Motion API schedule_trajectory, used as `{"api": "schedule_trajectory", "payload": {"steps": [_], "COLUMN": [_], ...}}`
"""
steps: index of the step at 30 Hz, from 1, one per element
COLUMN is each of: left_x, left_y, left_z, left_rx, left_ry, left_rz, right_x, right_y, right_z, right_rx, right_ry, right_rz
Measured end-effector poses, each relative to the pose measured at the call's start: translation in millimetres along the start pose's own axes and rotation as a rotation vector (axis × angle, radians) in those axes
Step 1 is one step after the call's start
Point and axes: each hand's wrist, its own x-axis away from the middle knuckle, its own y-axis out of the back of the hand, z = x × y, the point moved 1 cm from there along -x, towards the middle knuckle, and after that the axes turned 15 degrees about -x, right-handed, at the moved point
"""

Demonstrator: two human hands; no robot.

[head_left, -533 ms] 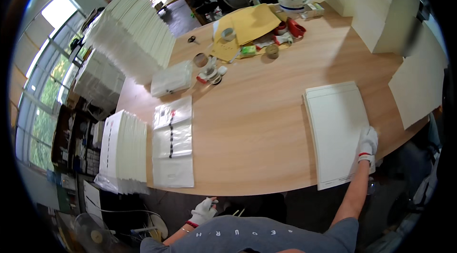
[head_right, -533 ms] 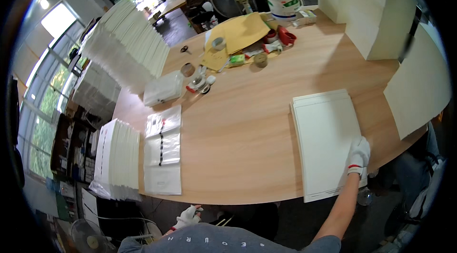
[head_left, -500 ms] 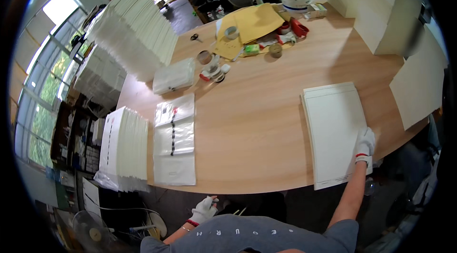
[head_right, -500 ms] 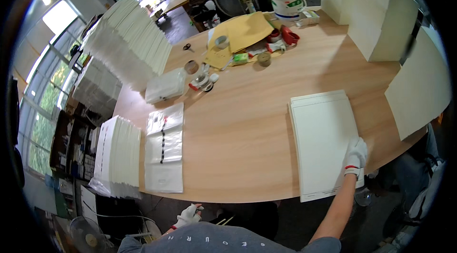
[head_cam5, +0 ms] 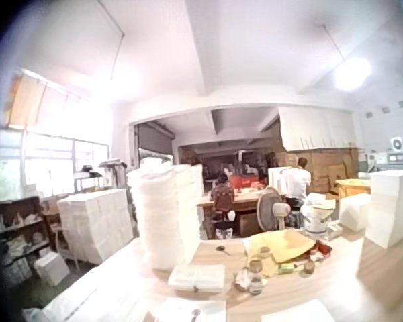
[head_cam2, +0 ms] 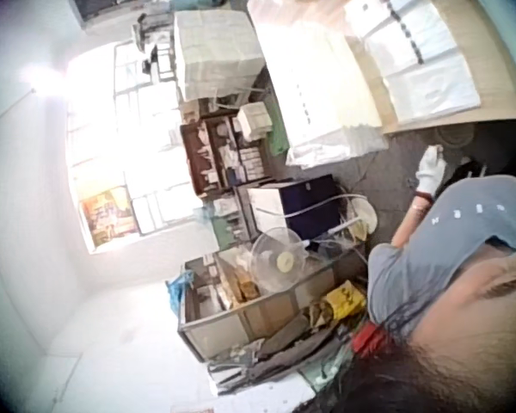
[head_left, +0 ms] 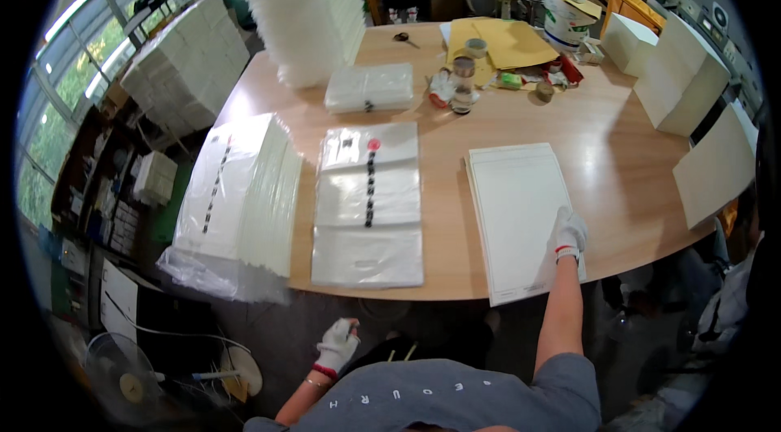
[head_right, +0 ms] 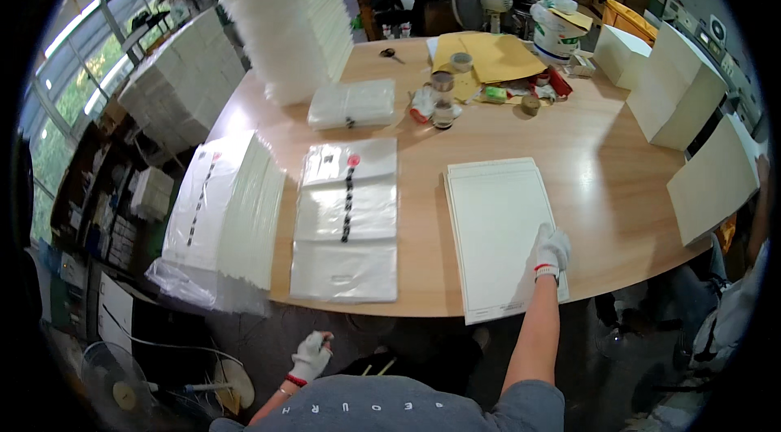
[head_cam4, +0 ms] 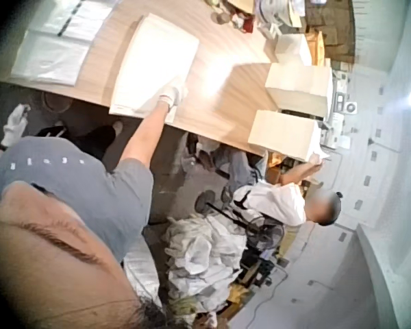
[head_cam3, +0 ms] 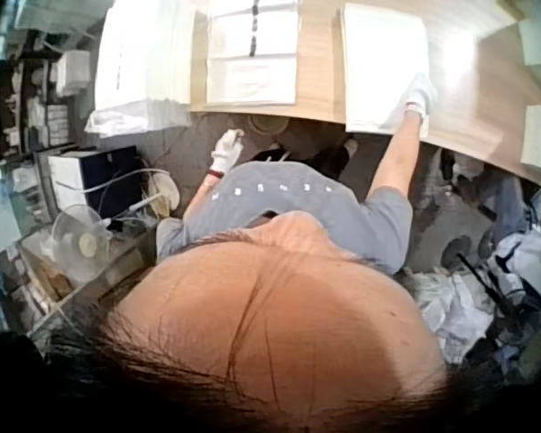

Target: The person repeatedly picks up white sheets of paper and places them into clear plastic bags on a table. The person then walks to a pile of large white sacks, picks one up, and returns to the table to resume bagging the papers.

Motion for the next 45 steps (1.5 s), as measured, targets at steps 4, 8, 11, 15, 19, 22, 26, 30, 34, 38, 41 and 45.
{"api": "schedule_trajectory", "payload": {"steps": [4,8,11,15,19,22,26,30,34,38,41,45], "left_x": [-34,-76,-126,-165,-195,-201,-213,-228,-267,-258,-262,-264], "left_y": [38,48,3,7,2,16,28,2,37,78,103,138], "left_z": [14,7,9,-8,12,11,10,45,33,-15,-39,-52], "left_rx": [0.109,0.032,0.126,-0.284,-0.3,-0.021,0.23,-0.259,0.644,0.856,0.844,0.675], "left_ry": [-0.088,-0.251,-0.168,-0.18,-0.307,-0.201,-0.247,-0.546,-0.096,-0.081,-0.189,-0.366], "left_rz": [-0.109,-0.245,-0.242,-0.067,0.03,0.105,0.173,-0.106,0.066,0.314,0.358,0.248], "right_x": [-12,69,131,228,332,369,366,327,312,342,326,334], "right_y": [-23,33,41,-2,10,-11,-47,-98,-64,-7,-77,-52], "right_z": [-26,61,96,86,130,146,224,284,247,294,303,283], "right_rx": [0.032,-0.253,-0.541,0.077,-1.07,-1.236,-1.512,-1.036,-0.298,-1.078,-0.641,-0.61], "right_ry": [-0.058,0.229,0.573,1.168,0.437,-0.141,-0.248,0.059,0.478,1.071,0.8,0.745], "right_rz": [0.086,-0.437,-0.389,-0.137,0.924,1.246,1.204,0.932,0.407,-0.167,0.404,0.421]}}
